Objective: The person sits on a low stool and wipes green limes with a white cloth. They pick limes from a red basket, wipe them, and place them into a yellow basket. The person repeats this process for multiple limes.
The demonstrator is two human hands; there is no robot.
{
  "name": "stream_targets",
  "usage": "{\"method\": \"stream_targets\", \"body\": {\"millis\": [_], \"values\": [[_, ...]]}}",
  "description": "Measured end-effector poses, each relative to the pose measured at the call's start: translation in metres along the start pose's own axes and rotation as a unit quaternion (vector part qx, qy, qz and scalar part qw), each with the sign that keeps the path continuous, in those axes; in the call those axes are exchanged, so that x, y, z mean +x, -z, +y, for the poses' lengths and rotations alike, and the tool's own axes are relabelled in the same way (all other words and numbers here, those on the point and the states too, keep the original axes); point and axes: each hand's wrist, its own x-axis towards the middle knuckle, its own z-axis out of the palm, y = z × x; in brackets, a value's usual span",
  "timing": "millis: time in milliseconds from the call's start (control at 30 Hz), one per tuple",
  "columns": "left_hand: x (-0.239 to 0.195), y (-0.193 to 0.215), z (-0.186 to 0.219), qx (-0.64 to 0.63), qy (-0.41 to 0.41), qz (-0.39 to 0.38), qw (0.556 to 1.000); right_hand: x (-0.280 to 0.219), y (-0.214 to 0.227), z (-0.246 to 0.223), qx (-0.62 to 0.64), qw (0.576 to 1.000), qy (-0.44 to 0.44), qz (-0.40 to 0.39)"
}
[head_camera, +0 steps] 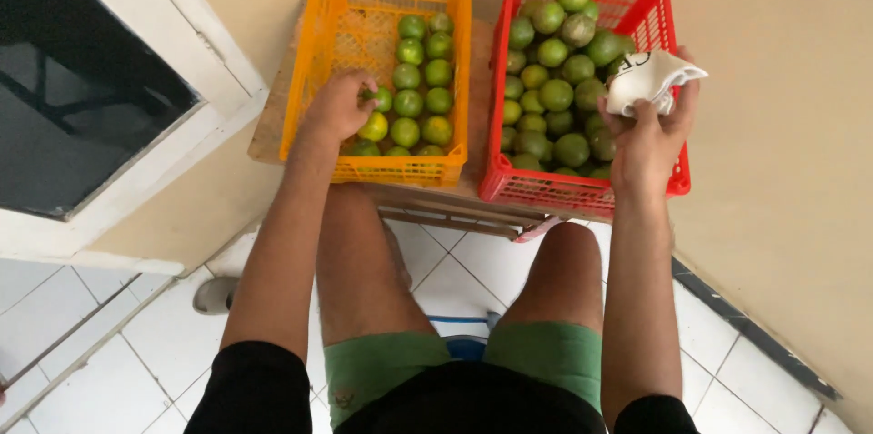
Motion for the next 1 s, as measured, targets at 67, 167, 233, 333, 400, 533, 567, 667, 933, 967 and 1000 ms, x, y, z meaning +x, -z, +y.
{"method": "stream_targets", "body": {"millis": [67, 167, 233, 333, 400, 533, 567, 667, 933, 967, 1000], "values": [[0.002, 0.002, 0.004, 0.004, -0.002, -0.002, 1.000, -0.005, -0.011, -0.028, -0.060, 0.998, -0.007, 0.012], [0.000, 0.006, 0.007, 0.012, -0.005, -0.012, 1.000, -0.011, -0.009, -0.038, -0.098, 0.995, -0.017, 0.019], [0.001, 0.007, 0.009, 0.017, -0.011, -0.016, 1.000, -0.009, -0.002, -0.034, -0.075, 0.997, -0.013, 0.015], [-0.001, 0.004, 0.011, 0.016, 0.002, -0.017, 1.000, -0.011, 0.001, -0.032, -0.040, 0.999, -0.024, 0.017], [-0.002, 0.005, 0.013, 0.000, 0.006, 0.003, 1.000, -0.018, -0.012, -0.038, -0.104, 0.993, 0.052, 0.007], [-0.007, 0.015, 0.030, -0.009, -0.028, 0.027, 0.999, -0.021, -0.009, -0.039, -0.181, 0.978, 0.099, -0.010], [-0.005, 0.018, 0.035, -0.006, -0.055, 0.067, 0.996, -0.018, -0.006, -0.036, -0.185, 0.975, 0.119, -0.030], [0.006, 0.023, 0.083, -0.022, -0.128, 0.126, 0.983, -0.022, -0.016, -0.049, -0.191, 0.968, 0.154, -0.053], [0.055, -0.066, 0.219, 0.034, -0.318, -0.045, 0.946, -0.024, -0.014, -0.043, -0.281, 0.948, 0.152, -0.008], [0.060, -0.074, 0.224, 0.055, -0.298, -0.060, 0.951, -0.024, -0.014, -0.043, -0.275, 0.949, 0.155, -0.006], [0.064, -0.082, 0.228, 0.076, -0.278, -0.074, 0.955, -0.023, -0.015, -0.044, -0.269, 0.950, 0.159, -0.004]]}}
